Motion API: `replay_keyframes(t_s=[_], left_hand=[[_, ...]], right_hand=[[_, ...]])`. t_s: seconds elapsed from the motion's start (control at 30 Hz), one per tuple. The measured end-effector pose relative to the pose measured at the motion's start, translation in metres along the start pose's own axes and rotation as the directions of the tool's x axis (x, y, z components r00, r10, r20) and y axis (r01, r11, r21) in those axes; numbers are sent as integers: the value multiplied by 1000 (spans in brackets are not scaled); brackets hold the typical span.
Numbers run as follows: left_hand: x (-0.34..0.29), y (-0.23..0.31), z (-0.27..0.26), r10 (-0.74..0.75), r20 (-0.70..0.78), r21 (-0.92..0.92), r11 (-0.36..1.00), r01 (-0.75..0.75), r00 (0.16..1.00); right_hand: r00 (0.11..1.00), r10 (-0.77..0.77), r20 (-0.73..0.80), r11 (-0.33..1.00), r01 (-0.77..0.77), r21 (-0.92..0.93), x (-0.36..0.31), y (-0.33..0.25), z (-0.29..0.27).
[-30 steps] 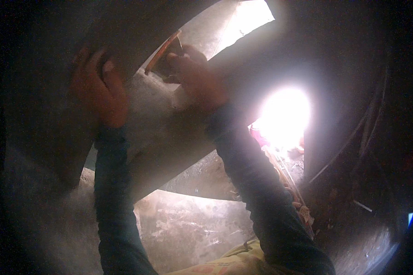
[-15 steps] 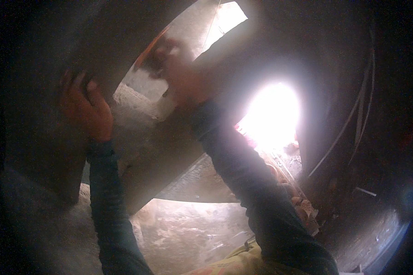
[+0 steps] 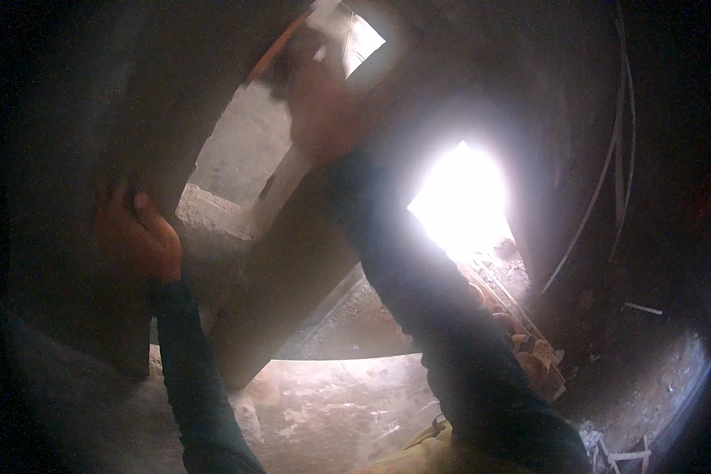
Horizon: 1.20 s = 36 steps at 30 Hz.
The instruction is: The person scoops cement from a bucket using a trowel and applies it to a concrete wall. They smooth the surface with a hand trowel and then use a sanding block to finish the edges around a rectangular opening.
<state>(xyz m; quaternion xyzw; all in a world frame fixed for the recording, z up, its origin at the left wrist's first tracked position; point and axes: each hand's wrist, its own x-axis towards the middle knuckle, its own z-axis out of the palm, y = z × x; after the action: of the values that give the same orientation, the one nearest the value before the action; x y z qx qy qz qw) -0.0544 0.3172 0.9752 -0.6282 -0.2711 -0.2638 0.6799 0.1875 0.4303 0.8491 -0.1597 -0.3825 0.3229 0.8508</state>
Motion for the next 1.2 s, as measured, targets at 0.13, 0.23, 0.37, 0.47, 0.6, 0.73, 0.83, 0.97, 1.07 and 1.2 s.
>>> replay_keyframes(t_s=[0.13, 0.23, 0.37, 0.47, 0.6, 0.73, 0.83, 0.97, 1.07, 1.2], left_hand=[[6, 2, -2, -18, 27, -34, 999, 19, 999], [6, 5, -4, -18, 32, 3, 1000, 18, 999], [4, 4, -5, -70, 36, -33, 997, 71, 997], [3, 1, -4, -13, 25, 2, 1000, 13, 1000], [2, -1, -5, -22, 7, 24, 999, 22, 1000], [2, -3, -10, -59, 81, 49, 997, 55, 995], [1, -7, -13, -21, 138, 68, 998, 12, 990], [-4, -7, -13, -120, 155, 40, 993, 115, 981], [-2, -9, -13, -85, 135, -34, 995, 90, 987], [3, -5, -15, -114, 46, -159, 980, 120, 992]], right_hand=[[875, 412, 253, 706, -482, 519, -41, -19, 23], [909, 359, 210, 756, -415, 507, -34, -16, 11], [975, 85, -206, 967, -30, 253, 20, 2, -20], [984, -12, -179, 948, 68, 309, 42, 8, -34], [987, 112, 117, 970, -134, 204, 10, 0, -7], [896, 272, 352, 955, -297, 18, -54, -9, 21], [781, 392, 487, 781, -562, 273, -68, -14, -26], [984, 58, 167, 803, -146, 578, -55, -27, -71], [978, 54, 202, 990, -79, 115, -51, -54, -69], [771, -302, 560, 718, 571, -399, -45, -92, -36]])
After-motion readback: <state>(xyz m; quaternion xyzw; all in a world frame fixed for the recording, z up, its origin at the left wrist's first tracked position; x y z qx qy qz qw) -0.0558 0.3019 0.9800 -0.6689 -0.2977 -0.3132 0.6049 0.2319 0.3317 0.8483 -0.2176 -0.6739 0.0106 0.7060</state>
